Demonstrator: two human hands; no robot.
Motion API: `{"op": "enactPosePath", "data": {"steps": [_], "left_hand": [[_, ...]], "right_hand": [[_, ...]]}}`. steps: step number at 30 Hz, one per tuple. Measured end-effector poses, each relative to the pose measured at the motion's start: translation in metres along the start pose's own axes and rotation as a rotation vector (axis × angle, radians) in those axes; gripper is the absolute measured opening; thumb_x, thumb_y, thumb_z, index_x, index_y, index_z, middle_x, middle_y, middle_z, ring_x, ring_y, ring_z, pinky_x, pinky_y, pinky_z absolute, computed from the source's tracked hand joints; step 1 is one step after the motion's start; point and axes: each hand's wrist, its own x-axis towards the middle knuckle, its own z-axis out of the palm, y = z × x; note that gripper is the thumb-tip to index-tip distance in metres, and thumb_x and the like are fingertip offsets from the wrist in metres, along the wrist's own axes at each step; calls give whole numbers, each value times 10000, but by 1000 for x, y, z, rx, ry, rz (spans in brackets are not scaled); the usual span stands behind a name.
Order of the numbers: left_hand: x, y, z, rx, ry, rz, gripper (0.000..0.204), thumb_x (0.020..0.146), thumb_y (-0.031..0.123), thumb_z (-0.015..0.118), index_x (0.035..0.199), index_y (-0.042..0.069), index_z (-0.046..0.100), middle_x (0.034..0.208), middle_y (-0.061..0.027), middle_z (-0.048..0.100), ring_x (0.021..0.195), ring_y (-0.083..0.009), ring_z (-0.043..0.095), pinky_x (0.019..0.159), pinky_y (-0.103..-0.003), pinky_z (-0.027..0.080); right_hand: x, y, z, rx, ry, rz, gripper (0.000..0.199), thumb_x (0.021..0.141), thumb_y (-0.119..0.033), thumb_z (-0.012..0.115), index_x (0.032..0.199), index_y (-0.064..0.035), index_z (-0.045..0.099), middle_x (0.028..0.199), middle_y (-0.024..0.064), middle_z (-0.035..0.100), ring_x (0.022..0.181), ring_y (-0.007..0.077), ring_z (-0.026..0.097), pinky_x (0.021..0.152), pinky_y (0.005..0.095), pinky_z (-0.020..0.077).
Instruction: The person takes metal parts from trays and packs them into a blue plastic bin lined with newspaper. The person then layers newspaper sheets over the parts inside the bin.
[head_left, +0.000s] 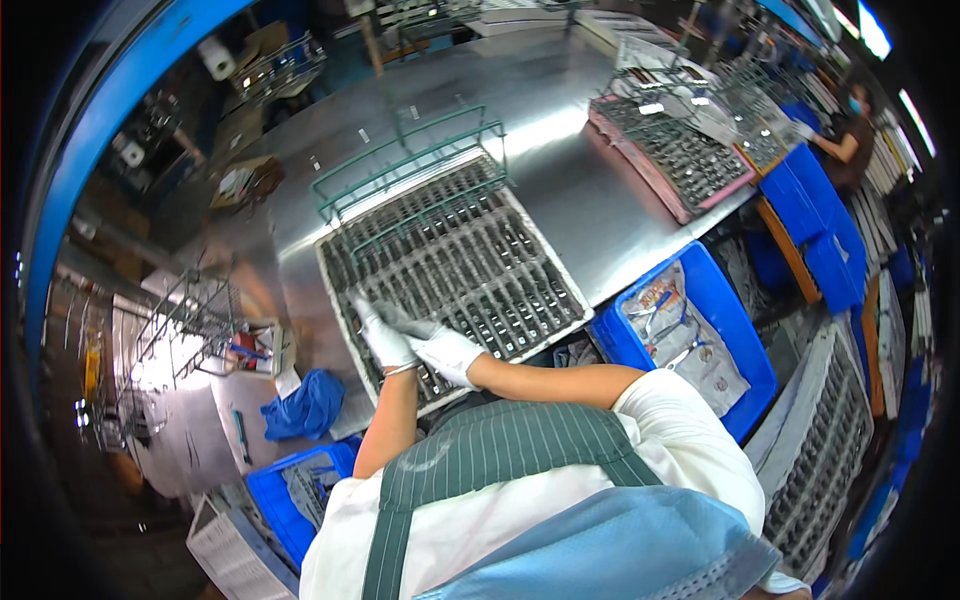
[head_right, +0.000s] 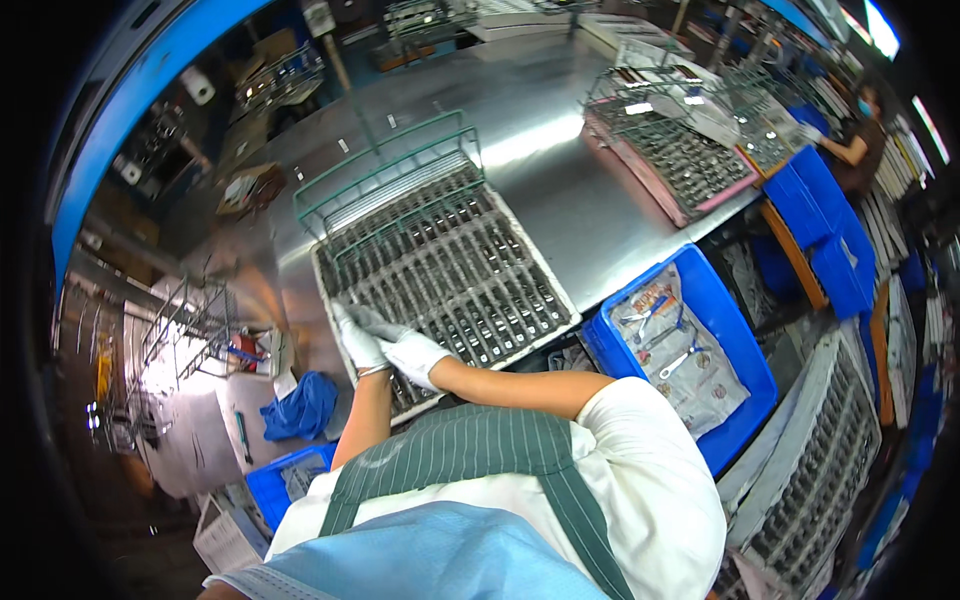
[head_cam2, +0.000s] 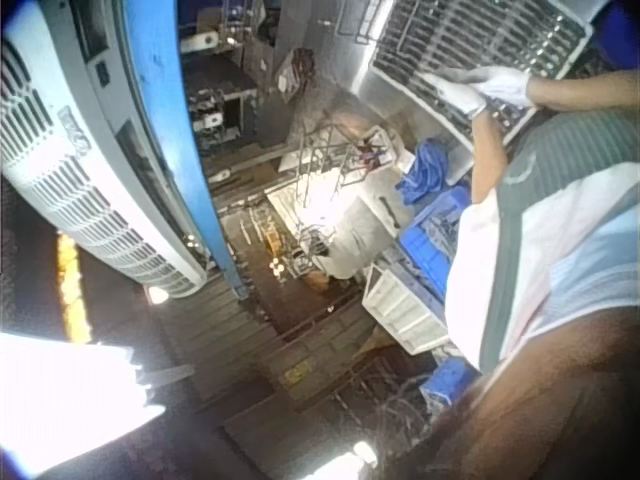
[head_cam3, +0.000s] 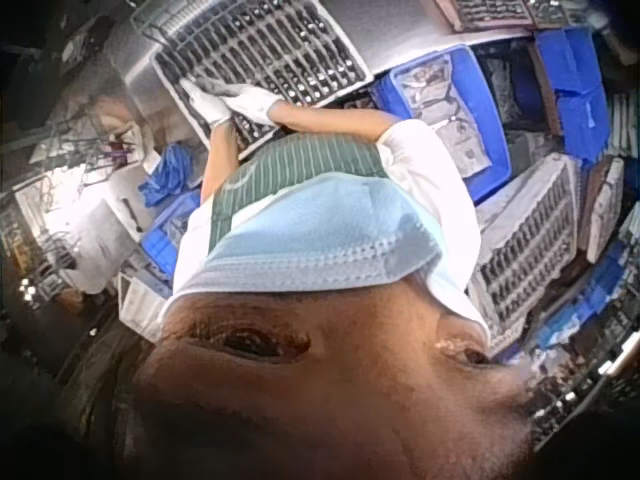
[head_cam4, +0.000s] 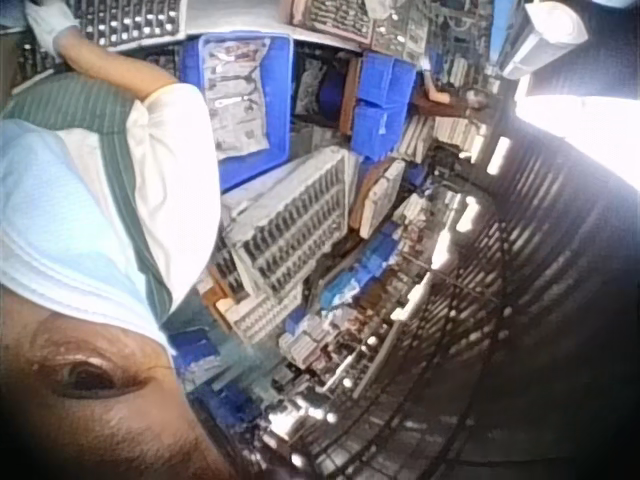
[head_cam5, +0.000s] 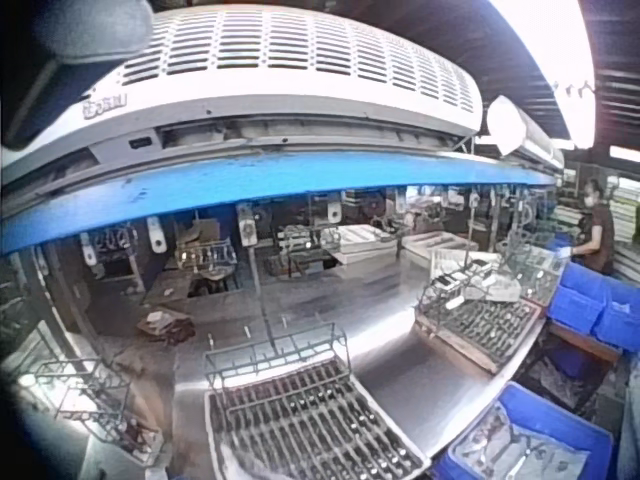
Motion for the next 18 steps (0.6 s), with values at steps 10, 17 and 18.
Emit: {"op": "enactPosePath", "data": {"steps": [10,17,18], "left_hand": [[37,71,-20,-136,305,33,454,864,460,496,539,192,326,472,66,315,447,-74,308,438,-239,269],[8,30,-61,-396,-115,-426,491,882,392,501,491,193,282,429,48,200,390,-87,194,383,-271,202],[4,24,-60,-308,-107,-488,499,880,390,508,488,190,272,435,45,205,391,-92,195,384,-274,197]], "right_hand": [[-51,-69,-9,-459,-168,-276,280,881,-163,497,1109,-14,561,1079,122,594,1032,202,544,867,306,423],[-97,-190,49,516,-955,-328,266,938,-205,414,986,17,550,994,107,542,1016,189,478,883,329,358],[-95,-193,58,525,-962,-316,236,923,-208,459,949,8,551,962,91,542,966,165,497,848,310,383]]}}
